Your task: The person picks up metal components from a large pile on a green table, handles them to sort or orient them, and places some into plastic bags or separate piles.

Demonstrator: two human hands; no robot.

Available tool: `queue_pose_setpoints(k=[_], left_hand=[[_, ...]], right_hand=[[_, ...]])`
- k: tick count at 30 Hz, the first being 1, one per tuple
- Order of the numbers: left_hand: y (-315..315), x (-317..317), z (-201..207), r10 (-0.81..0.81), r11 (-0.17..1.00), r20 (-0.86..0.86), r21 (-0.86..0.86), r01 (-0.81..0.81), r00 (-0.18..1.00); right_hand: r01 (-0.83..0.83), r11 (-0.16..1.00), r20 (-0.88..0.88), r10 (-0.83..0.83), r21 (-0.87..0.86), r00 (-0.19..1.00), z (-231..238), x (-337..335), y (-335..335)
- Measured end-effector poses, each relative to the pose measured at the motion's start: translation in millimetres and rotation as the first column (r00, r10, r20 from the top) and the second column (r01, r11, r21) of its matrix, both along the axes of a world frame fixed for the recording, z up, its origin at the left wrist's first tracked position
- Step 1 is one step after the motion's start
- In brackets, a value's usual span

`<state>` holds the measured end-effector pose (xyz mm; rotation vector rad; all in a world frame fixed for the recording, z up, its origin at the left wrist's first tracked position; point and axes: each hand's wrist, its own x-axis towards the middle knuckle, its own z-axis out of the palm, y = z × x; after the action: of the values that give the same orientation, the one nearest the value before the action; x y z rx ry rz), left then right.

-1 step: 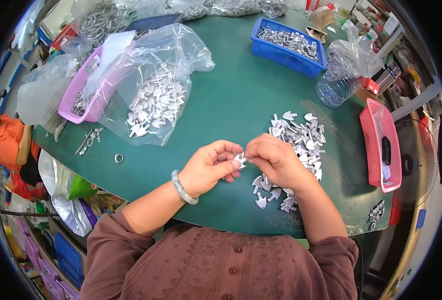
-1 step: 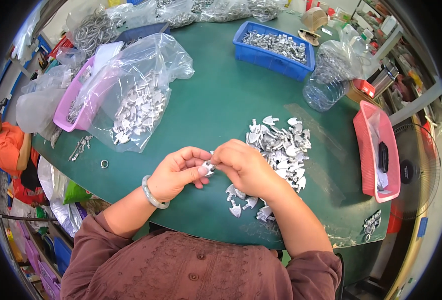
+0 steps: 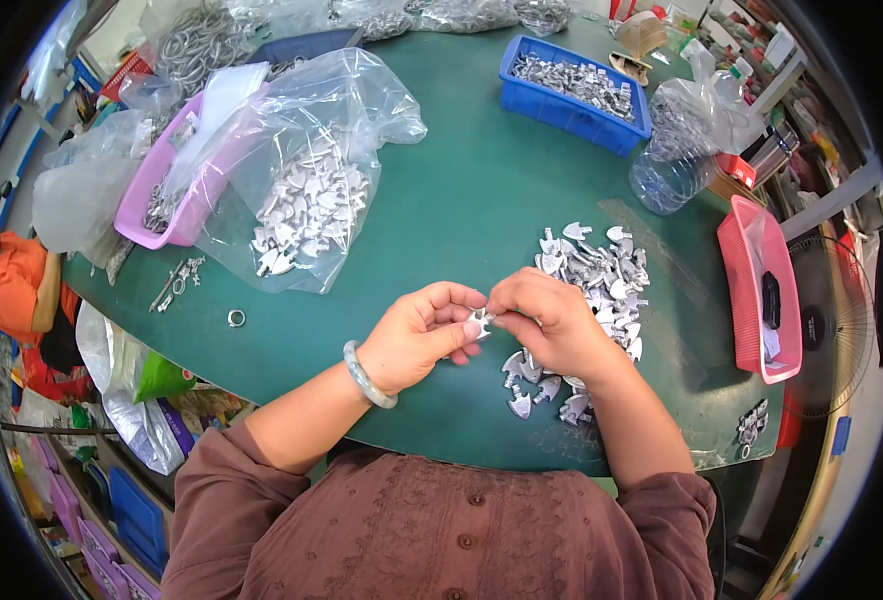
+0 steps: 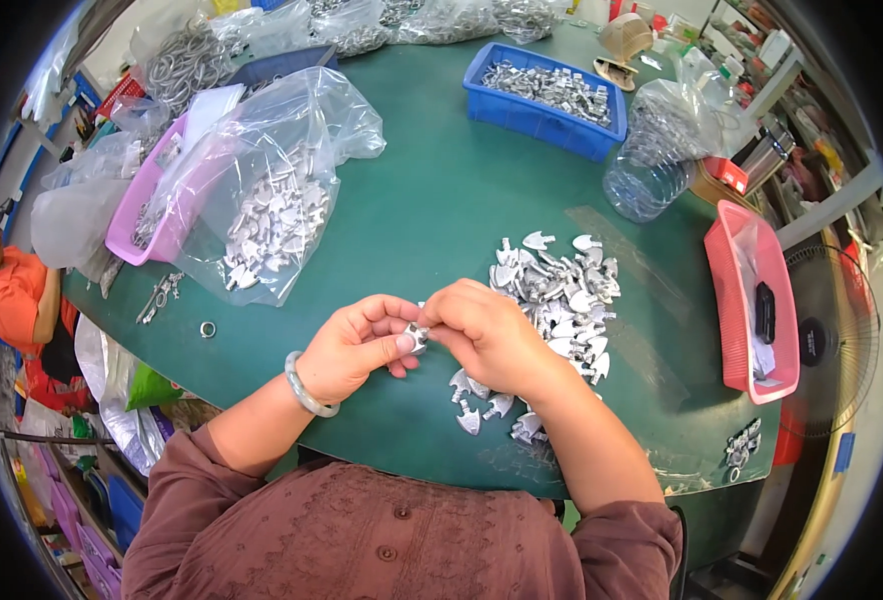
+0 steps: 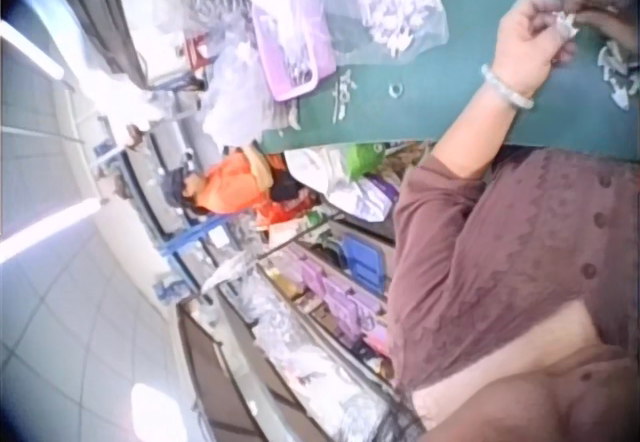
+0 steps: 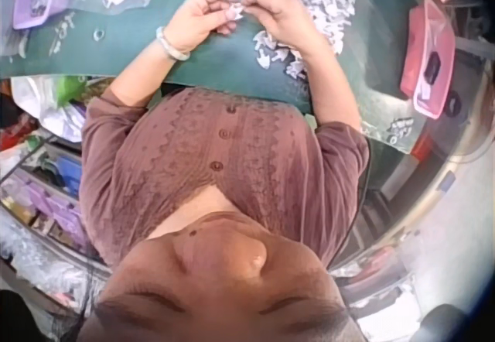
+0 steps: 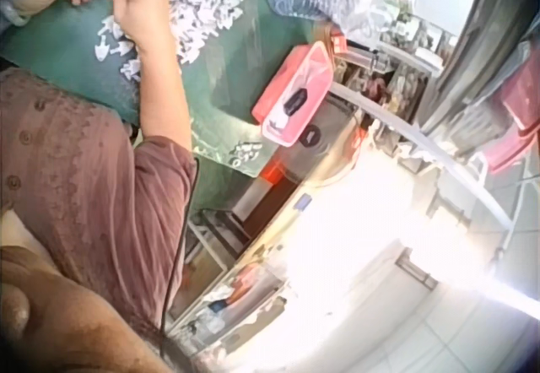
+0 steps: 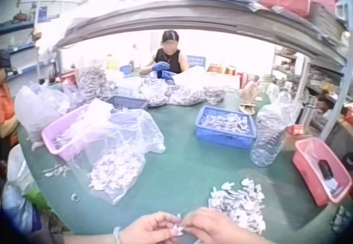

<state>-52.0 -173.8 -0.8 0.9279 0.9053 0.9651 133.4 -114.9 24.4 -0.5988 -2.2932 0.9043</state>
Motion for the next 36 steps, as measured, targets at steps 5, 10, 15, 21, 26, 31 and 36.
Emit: queue_pose_setpoints(k=[5,10,15,21,26,31,36], left_hand=[[0.7,-4.2,-8.7,0.001,0.99,0.239,-0.134,0.032,0.971],[5.5,-14.6,-11.2,0.055,0.976,0.585,-0.203,0.081,0.809],[7.1,-17.6,-12.7,0.109,0.96,0.684,-0.26,0.101,0.722],[7.8,-17.7,-15.3,0.085,0.96,0.718,-0.244,0.135,0.691],[6.9,-17.0,-15.0,0.089,0.97,0.634,-0.232,0.079,0.768],[9.0,-14.4,-5.0,0.146,0.963,0.492,-0.27,-0.009,0.858],[8.0,-21.7,-15.3,0.11,0.98,0.446,-0.198,-0.022,0.888]], right_hand=[[0.085,0.978,-0.09,-0.104,-0.189,0.991,-10.1,-1.1,-2.1],[0.131,0.98,0.177,-0.157,0.146,0.972,-16.6,-0.8,5.4],[0.093,0.957,0.331,-0.185,0.275,0.925,-17.5,-4.4,2.1],[0.101,0.962,0.375,-0.194,0.253,0.906,-19.4,-5.5,1.6],[0.093,0.965,0.364,-0.18,0.245,0.914,-18.7,-9.4,2.0],[0.108,0.972,0.338,-0.176,0.21,0.925,-24.8,-6.7,6.0],[0.083,0.987,0.296,-0.121,0.137,0.947,-23.0,-5.2,8.9]])
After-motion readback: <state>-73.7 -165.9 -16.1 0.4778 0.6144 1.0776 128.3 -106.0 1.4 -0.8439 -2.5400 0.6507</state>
